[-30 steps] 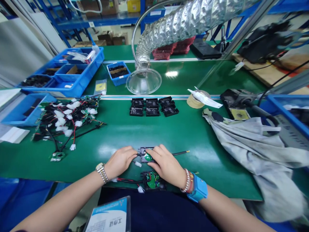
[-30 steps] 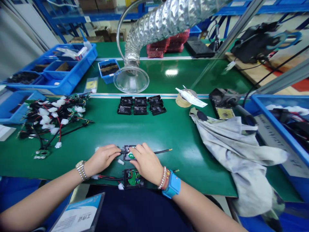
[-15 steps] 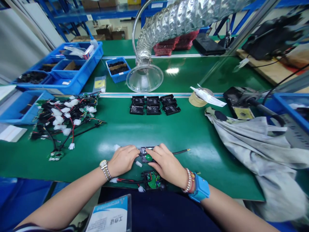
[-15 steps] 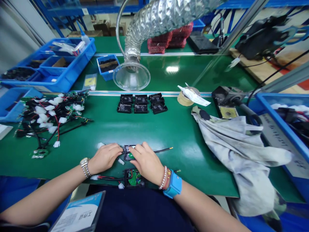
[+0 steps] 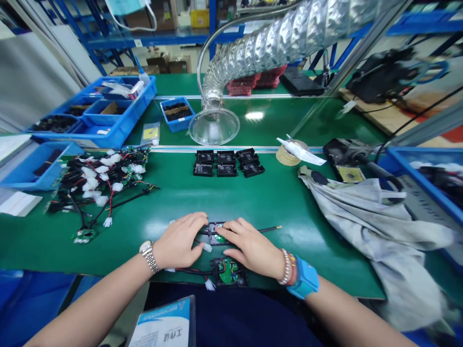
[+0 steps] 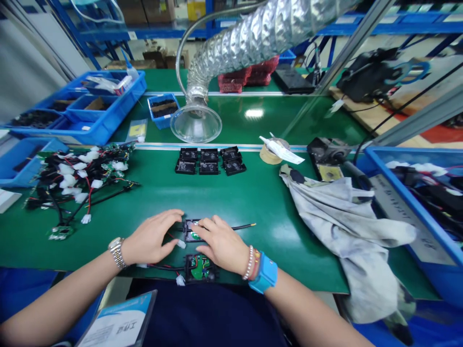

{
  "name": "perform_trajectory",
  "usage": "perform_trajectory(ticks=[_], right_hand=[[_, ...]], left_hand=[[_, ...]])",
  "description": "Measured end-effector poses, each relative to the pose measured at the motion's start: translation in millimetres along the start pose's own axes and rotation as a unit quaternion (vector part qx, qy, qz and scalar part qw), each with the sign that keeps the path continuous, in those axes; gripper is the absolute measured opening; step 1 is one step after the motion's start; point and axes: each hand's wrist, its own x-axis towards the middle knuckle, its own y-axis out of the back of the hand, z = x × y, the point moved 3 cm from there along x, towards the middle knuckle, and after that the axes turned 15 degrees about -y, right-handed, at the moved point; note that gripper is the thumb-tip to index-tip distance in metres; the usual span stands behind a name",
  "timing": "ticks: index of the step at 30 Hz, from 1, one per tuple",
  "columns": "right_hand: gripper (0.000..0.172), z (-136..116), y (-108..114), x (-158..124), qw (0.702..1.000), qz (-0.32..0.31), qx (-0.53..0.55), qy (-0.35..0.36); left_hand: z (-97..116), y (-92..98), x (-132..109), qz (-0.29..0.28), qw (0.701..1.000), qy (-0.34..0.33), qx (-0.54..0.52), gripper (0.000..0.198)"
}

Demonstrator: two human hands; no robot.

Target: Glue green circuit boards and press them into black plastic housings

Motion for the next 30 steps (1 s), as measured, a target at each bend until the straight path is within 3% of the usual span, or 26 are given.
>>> perform_trajectory(ticks=[2,7,14,19,22,27,30], right_hand=[[0.043,10,7,-7,0.999,0.029,0.035,-0.004],[0.018,32,3,-11,0.997,0.049,0.056,-0.022],[0.026,32,-13,-4,0.998,0.05,0.015,0.025],[0.022,30,-1,-10,0.995,0.064,0.075,0.007],[0.024,21,14,-23,0.993,0.049,0.109,0.008],[0.028,5,26,-58,0.995,-0.031,0.094,-0.005],[0.024,6,29,-63,0.994,-0.054,0.093,-0.013]], left_hand=[[6,1.6,0,0.0,1.0,-0.011,0.016,0.037],[15,-11.2,13,-0.042,0.995,-0.068,0.059,0.043],[10,-19.0,21,-0.065,0.992,-0.079,0.076,0.035],[5,-7.4,7,-0.005,0.998,-0.054,-0.029,0.041],[20,5.8,-4,0.022,0.992,-0.058,-0.106,0.04],[53,13.3,-14,-0.038,0.97,-0.085,-0.224,0.053],[51,19.2,-10,-0.054,0.964,-0.098,-0.243,0.056]])
